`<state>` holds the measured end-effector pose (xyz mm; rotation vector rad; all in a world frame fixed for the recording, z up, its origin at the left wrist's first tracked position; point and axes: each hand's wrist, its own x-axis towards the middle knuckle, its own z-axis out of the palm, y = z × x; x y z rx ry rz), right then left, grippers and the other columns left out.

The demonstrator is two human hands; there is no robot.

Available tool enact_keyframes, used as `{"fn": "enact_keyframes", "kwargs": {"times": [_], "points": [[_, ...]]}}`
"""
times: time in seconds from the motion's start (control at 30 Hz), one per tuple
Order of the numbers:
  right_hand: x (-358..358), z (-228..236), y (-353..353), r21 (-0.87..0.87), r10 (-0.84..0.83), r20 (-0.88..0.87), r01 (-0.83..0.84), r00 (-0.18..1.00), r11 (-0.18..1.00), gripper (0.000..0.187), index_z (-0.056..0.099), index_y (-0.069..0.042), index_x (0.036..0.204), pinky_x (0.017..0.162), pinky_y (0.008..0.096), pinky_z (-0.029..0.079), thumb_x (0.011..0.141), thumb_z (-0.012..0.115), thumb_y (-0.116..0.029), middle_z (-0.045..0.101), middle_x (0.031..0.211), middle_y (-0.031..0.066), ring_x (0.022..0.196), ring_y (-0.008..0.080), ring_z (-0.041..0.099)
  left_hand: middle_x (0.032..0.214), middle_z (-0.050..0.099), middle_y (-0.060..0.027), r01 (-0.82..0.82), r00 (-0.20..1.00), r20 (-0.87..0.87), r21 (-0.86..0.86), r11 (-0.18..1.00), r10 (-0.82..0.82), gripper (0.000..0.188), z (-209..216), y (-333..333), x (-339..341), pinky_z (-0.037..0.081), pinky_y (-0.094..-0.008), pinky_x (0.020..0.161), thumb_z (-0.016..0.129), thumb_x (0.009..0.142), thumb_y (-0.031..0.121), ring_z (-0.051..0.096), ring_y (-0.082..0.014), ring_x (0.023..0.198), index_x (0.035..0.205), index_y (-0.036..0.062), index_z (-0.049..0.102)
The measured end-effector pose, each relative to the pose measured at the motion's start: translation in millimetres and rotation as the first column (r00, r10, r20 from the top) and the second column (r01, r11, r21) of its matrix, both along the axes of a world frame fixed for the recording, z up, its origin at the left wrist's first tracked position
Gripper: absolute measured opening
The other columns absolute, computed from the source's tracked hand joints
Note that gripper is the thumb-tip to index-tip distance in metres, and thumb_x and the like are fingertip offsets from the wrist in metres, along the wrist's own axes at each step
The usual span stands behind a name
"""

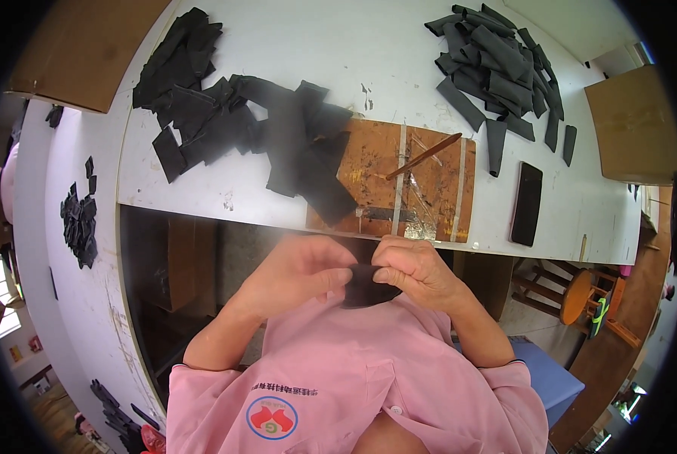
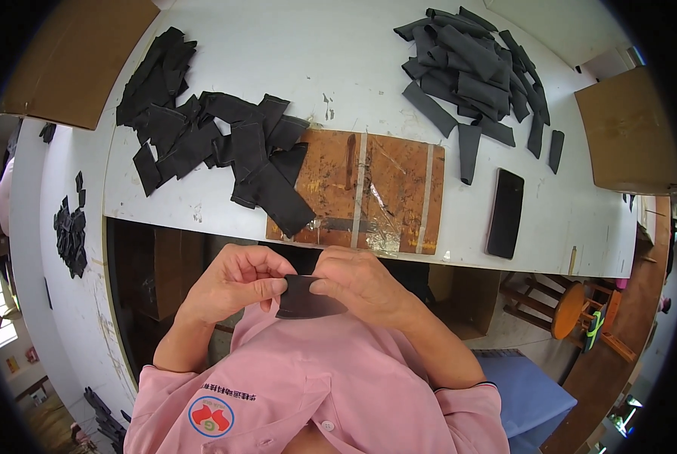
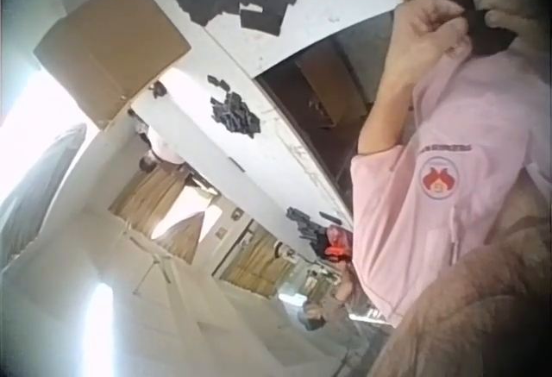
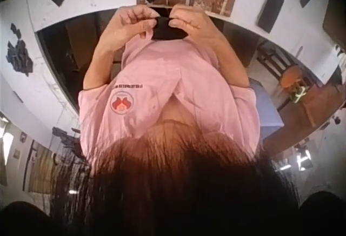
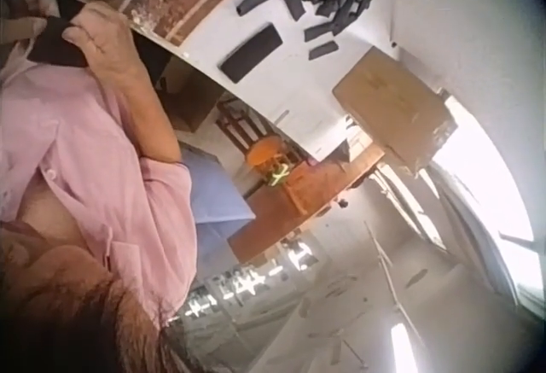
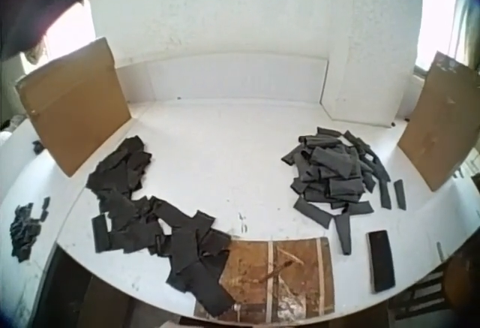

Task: Inspecting and preparing small black rubber or foam strips at a workshop desk.

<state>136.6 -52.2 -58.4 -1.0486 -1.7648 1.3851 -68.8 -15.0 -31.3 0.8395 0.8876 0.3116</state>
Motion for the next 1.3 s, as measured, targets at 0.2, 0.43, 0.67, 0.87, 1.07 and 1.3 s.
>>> {"fn": "enact_keyframes", "kwargs": {"times": [0.2, 0.43, 0.67, 0.87, 1.07, 1.3], "points": [[-19.1, 6.7, 10.3, 0.365, -0.236, 0.312, 0.113, 0.920, 0.924, 0.018, 0.053, -0.001, 0.080, 0.061, 0.0355, 0.039, 0.069, 0.064, -0.010, 0.048, 0.075, 0.0107, 0.071, 0.0276, 0.047, 0.067, 0.057, -0.0007, -0.039, 0.978, -0.181, 0.352, 0.935, 0.109, 0.012, -11.2, -8.6, 1.0, 0.041, -0.0172, 0.049, 0.048, 0.075, -0.008, 0.050, -0.0025, 0.056, 0.081, -0.0025, 0.057], [-27.4, 14.4, -17.1, 0.234, -0.494, 0.024, 0.475, 0.869, 0.848, 0.022, 0.056, -0.001, 0.088, 0.056, 0.0249, 0.039, 0.067, 0.060, -0.003, 0.049, 0.072, 0.0049, 0.065, 0.0156, 0.048, 0.066, 0.055, -0.0117, -0.333, 0.826, 0.067, 0.860, 0.387, 0.560, 0.013, -9.9, -33.0, 41.1, 0.043, -0.0293, 0.049, 0.055, 0.068, -0.002, 0.056, -0.0222, 0.056, 0.081, -0.0002, 0.055], [-41.0, 25.5, -7.1, 0.109, -0.421, 0.159, 0.407, 0.893, 0.907, 0.021, 0.054, 0.000, 0.100, 0.067, 0.0244, 0.042, 0.080, 0.054, -0.009, 0.052, 0.091, 0.0083, 0.078, 0.0164, 0.052, 0.065, 0.049, -0.0110, -0.342, 0.748, 0.159, 0.925, 0.168, 0.644, 0.011, -20.3, -40.8, 38.3, 0.042, -0.0341, 0.049, 0.056, 0.068, -0.001, 0.053, -0.0282, 0.058, 0.078, 0.0010, 0.050], [-73.4, 37.0, 1.2, 0.597, -0.475, 0.287, 0.233, 0.832, 0.768, 0.016, 0.063, 0.000, 0.084, 0.065, 0.0320, 0.046, 0.080, 0.056, -0.013, 0.061, 0.078, 0.0132, 0.073, 0.0254, 0.058, 0.063, 0.047, -0.0113, -0.201, 0.673, 0.116, 0.979, 0.030, 0.730, 0.008, -27.2, -37.3, 28.9, 0.043, -0.0336, 0.050, 0.054, 0.071, 0.001, 0.052, -0.0284, 0.056, 0.077, 0.0000, 0.049], [-81.4, 17.7, 1.4, 0.732, -0.548, 0.517, -0.007, 0.658, 0.681, 0.017, 0.063, -0.003, 0.089, 0.064, 0.0317, 0.046, 0.080, 0.057, -0.016, 0.060, 0.080, 0.0122, 0.072, 0.0233, 0.058, 0.067, 0.054, -0.0129, -0.391, 0.555, 0.240, 0.921, -0.005, 0.797, 0.011, -21.4, -32.3, 8.1, 0.045, -0.0321, 0.052, 0.053, 0.071, -0.001, 0.056, -0.0299, 0.060, 0.081, -0.0021, 0.051], [-76.4, 9.2, 4.7, 0.232, -0.330, -0.031, 0.328, 0.944, 0.916, 0.020, 0.058, 0.004, 0.087, 0.065, 0.0254, 0.043, 0.081, 0.058, -0.015, 0.056, 0.085, 0.0069, 0.072, 0.0133, 0.052, 0.066, 0.055, -0.0100, -0.588, 0.643, 0.192, 0.744, 0.318, 0.741, 0.007, -6.9, -37.3, -2.7, 0.043, -0.0268, 0.051, 0.055, 0.069, 0.000, 0.055, -0.0169, 0.056, 0.076, -0.0030, 0.053]]}}
